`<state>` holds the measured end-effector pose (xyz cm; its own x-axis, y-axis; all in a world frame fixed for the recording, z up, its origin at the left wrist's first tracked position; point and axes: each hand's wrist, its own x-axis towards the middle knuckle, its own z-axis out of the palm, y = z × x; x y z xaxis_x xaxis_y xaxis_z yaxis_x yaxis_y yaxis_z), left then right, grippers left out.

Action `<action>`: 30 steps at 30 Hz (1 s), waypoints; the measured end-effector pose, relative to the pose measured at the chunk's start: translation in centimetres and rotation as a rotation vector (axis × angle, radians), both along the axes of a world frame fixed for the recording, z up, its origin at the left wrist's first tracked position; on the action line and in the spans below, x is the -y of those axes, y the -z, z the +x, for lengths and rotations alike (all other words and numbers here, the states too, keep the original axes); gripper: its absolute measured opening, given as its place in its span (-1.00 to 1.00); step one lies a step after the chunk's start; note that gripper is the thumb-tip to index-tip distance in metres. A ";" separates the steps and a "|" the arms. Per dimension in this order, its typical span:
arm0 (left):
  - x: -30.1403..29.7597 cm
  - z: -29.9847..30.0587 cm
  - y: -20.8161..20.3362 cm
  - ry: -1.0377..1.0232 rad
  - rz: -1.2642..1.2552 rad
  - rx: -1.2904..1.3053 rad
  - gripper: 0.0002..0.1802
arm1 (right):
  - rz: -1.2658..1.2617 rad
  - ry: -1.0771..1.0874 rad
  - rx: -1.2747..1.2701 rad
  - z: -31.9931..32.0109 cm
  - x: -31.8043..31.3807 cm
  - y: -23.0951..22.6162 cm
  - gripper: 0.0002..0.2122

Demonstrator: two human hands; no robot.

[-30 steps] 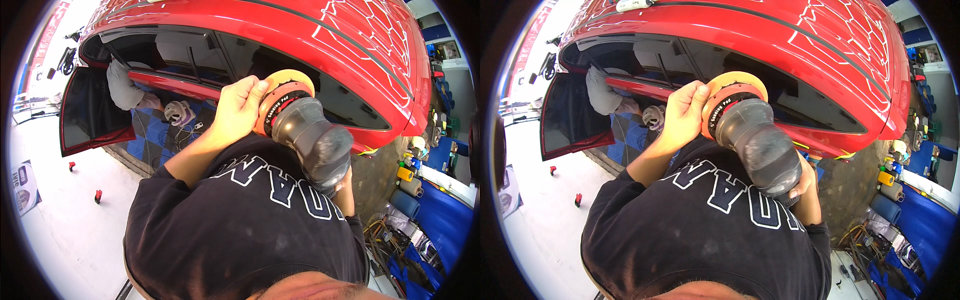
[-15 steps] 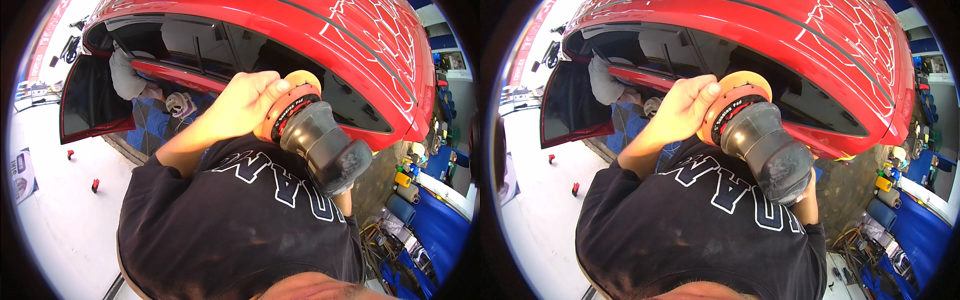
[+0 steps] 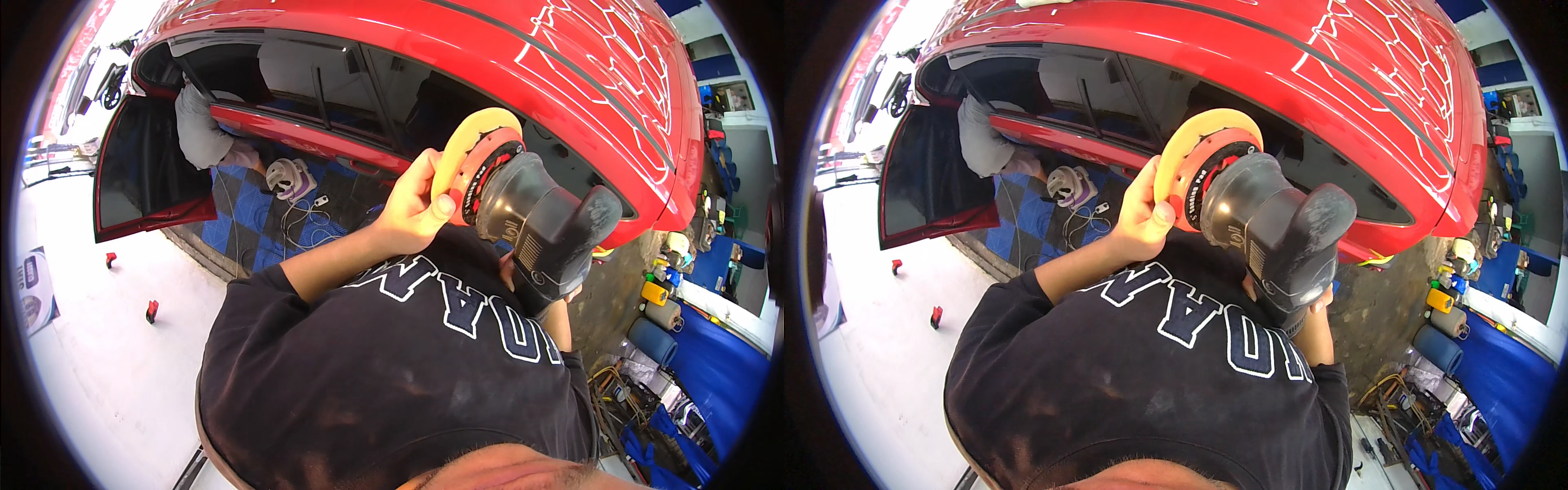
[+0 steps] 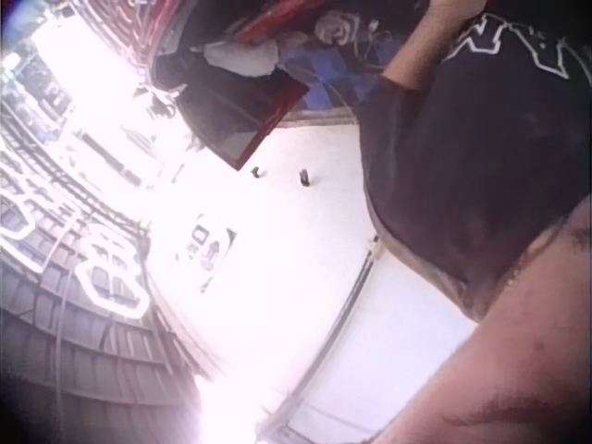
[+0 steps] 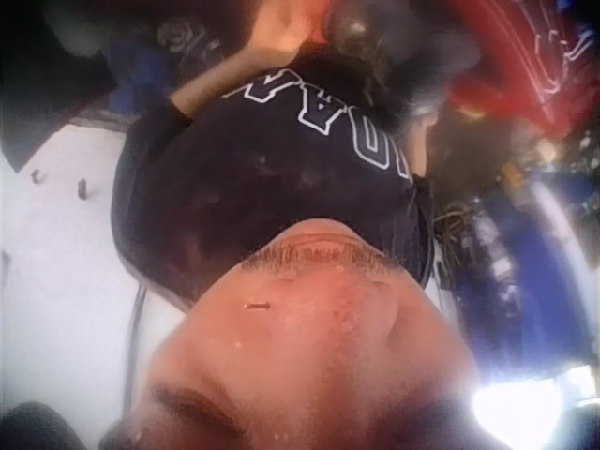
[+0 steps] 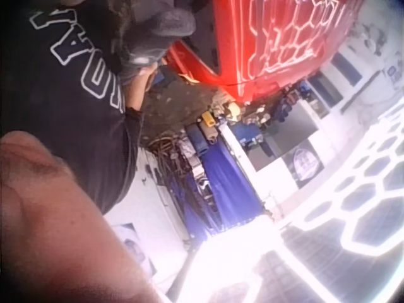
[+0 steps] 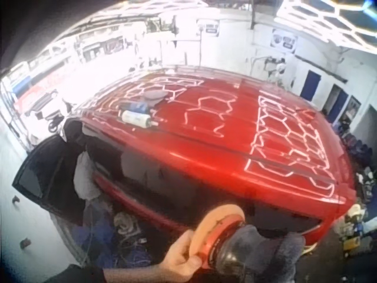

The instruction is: The person uses a rotary polisher to buff the red car's roof, moving the tool in overlapping passes across the surface. They occasionally pause to adjust the pad or reposition their hands while continuing to work on the same area.

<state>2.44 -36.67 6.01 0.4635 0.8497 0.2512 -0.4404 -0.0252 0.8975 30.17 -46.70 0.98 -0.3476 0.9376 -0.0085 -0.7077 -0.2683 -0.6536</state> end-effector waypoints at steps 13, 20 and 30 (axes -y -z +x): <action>-3.0 0.1 -1.3 0.202 -0.576 0.301 -0.48 | -0.031 -0.007 -0.053 -0.4 1.1 0.2 0.02; -1.9 -1.5 -5.1 0.230 -0.325 -0.053 -0.49 | -0.052 -0.018 -0.126 -0.5 4.5 0.8 0.02; 0.4 -0.3 -0.4 0.015 0.141 0.162 -0.66 | -0.024 -0.042 -0.222 -1.2 4.5 0.8 0.02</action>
